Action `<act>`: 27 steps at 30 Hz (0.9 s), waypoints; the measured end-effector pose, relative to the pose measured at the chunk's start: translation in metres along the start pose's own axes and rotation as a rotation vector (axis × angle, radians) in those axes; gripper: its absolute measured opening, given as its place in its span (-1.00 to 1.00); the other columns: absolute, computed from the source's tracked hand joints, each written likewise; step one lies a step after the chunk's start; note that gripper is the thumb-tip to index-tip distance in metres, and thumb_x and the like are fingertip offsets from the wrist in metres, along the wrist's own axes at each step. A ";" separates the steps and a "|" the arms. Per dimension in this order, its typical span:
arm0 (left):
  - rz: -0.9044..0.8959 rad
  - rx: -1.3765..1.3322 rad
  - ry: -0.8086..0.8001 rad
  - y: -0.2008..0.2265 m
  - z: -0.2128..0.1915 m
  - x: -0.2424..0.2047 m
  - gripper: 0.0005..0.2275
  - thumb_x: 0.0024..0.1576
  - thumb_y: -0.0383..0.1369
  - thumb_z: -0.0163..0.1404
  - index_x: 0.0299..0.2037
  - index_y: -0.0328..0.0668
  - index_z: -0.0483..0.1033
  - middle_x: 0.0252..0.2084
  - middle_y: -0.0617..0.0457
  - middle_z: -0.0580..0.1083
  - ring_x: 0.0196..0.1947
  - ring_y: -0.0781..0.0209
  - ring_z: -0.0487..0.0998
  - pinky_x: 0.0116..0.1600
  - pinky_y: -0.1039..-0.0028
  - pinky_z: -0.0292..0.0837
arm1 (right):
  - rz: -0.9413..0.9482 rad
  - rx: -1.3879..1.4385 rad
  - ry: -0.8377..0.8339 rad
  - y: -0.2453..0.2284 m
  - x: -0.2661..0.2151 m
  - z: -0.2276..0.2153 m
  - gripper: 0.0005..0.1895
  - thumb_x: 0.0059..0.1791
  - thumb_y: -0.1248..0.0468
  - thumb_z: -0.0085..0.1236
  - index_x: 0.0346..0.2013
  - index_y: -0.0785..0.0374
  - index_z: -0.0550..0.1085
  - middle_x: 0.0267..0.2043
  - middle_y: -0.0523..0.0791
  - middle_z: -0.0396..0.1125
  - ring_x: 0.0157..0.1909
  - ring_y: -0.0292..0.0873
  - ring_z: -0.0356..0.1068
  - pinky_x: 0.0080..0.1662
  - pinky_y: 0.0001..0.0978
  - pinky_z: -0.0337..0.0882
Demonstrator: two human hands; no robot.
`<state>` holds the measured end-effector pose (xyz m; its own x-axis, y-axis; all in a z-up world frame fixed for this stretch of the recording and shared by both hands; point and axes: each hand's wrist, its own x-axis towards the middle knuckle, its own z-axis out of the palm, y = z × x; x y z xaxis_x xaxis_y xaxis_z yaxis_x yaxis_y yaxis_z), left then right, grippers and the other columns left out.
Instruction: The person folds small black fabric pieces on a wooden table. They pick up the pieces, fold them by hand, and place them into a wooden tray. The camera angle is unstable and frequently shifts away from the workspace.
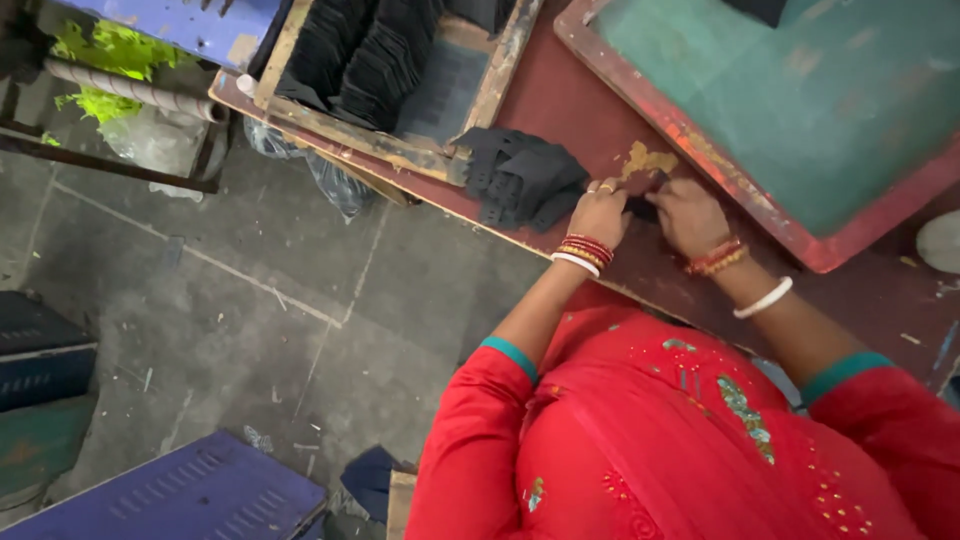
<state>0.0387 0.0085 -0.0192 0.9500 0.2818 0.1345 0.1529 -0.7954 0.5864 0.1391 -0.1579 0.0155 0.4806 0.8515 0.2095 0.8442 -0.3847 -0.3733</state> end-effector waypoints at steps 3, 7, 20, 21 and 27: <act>-0.002 0.006 0.026 0.008 -0.018 0.007 -0.73 -0.03 -0.37 0.19 -0.14 -0.27 0.56 0.05 -0.13 0.50 0.06 -0.17 0.49 0.12 0.16 0.44 | -0.015 0.004 -0.028 0.000 -0.030 -0.004 -0.75 -0.02 0.36 0.10 -0.09 0.21 0.61 -0.17 0.00 0.41 -0.04 0.09 0.42 0.00 -0.12 0.44; -0.030 -0.003 0.037 0.011 -0.019 -0.015 -0.79 0.03 -0.38 0.17 -0.14 -0.19 0.58 -0.08 -0.13 0.53 -0.01 -0.15 0.52 0.04 0.11 0.42 | 0.103 0.014 -0.082 0.007 -0.061 -0.041 -0.77 -0.02 0.33 0.08 -0.13 0.16 0.61 -0.10 -0.04 0.43 0.03 0.08 0.42 0.11 -0.12 0.43; -0.218 -0.362 0.430 -0.043 -0.134 -0.067 -0.72 0.07 -0.24 0.20 -0.09 -0.22 0.60 -0.09 -0.14 0.59 -0.02 -0.12 0.59 0.12 0.22 0.49 | 0.227 0.953 -0.303 -0.045 0.105 0.021 -0.39 0.02 0.41 0.07 0.39 0.22 0.29 0.25 -0.14 0.29 0.30 -0.23 0.24 0.30 -0.25 0.21; -0.286 -0.257 0.512 -0.055 -0.144 -0.064 -0.67 0.07 -0.22 0.20 -0.05 -0.27 0.58 -0.07 -0.19 0.56 -0.01 -0.18 0.56 0.13 0.16 0.45 | 0.276 1.079 -0.316 -0.051 0.120 0.025 -0.37 0.01 0.36 0.10 0.40 0.21 0.29 0.25 -0.11 0.30 0.27 -0.20 0.27 0.25 -0.25 0.29; -0.474 0.070 0.498 -0.126 -0.139 -0.026 -0.61 0.10 -0.13 0.20 -0.03 -0.30 0.58 -0.06 -0.27 0.52 -0.01 -0.29 0.50 0.12 0.06 0.41 | 0.058 0.309 -0.359 -0.056 0.169 0.065 -0.08 -0.11 -0.02 0.31 0.44 0.30 0.24 0.27 0.19 0.28 0.27 0.17 0.31 0.25 -0.08 0.31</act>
<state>-0.0434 0.1761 0.0142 0.5406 0.8071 0.2374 0.5538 -0.5538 0.6217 0.1578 0.0307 0.0126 0.3669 0.9218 -0.1248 0.6820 -0.3578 -0.6379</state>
